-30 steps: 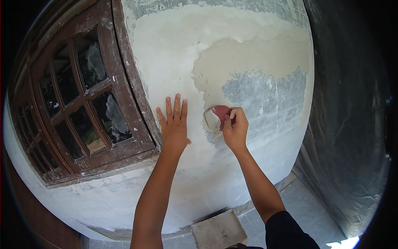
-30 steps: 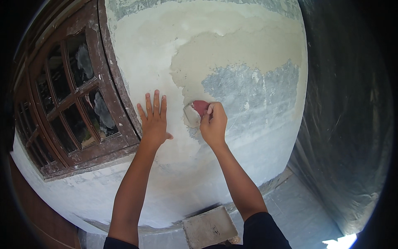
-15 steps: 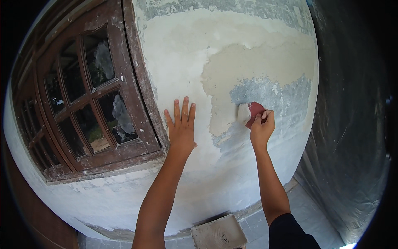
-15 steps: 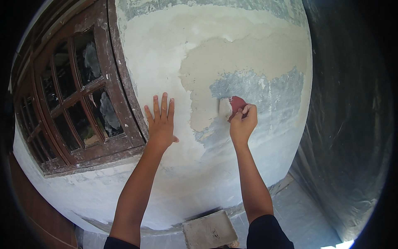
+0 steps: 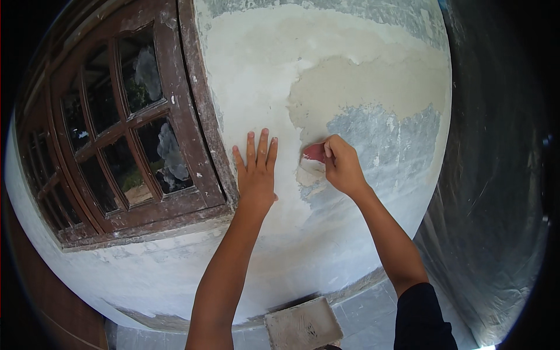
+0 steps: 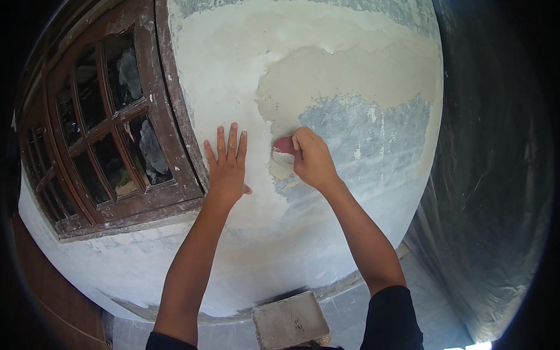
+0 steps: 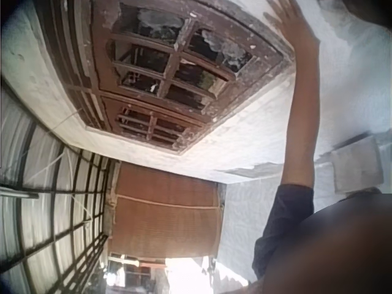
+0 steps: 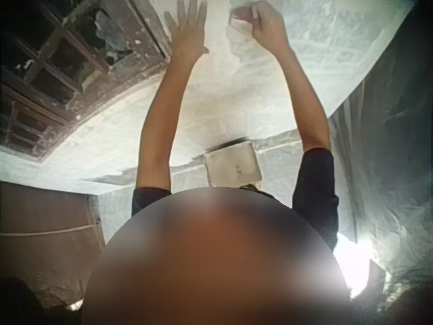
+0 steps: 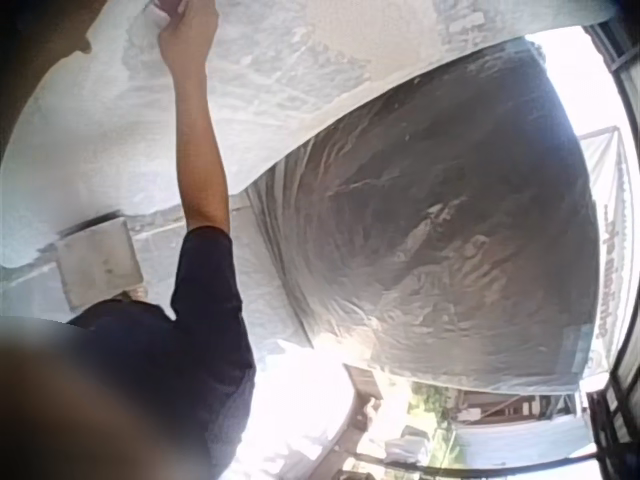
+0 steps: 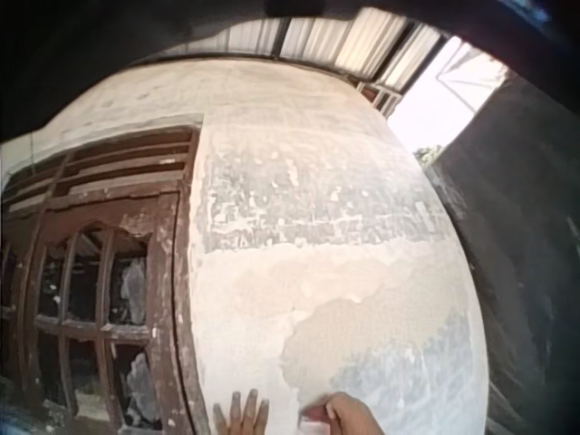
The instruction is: The person applies plaster to a damaged section of a wall using a putty knife.
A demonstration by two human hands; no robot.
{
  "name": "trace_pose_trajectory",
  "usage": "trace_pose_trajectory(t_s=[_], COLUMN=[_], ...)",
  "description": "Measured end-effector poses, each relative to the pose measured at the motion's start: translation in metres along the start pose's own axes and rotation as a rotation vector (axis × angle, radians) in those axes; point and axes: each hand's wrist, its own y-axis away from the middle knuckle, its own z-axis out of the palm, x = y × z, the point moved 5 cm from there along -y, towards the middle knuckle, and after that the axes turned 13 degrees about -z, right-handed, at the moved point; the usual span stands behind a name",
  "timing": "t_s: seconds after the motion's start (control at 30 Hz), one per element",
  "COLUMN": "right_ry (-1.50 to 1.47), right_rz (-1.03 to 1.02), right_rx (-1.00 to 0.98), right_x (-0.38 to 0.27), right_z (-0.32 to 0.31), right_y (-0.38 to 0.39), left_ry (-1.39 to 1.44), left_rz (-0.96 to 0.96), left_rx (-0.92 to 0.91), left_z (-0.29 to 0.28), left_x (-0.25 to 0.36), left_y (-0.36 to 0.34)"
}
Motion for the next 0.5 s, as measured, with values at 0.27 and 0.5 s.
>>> trace_pose_trajectory(t_s=[0.27, 0.5], right_ry=[-0.087, 0.016], right_rz=[0.189, 0.307], right_rx=[-0.009, 0.455], right_x=[-0.003, 0.015], right_z=[-0.005, -0.031], right_y=[0.009, 0.043], left_ry=[-0.018, -0.014], left_rz=[-0.007, -0.021], left_rx=[0.041, -0.007], left_z=[0.002, 0.001], left_x=[-0.003, 0.001], left_y=[-0.001, -0.001])
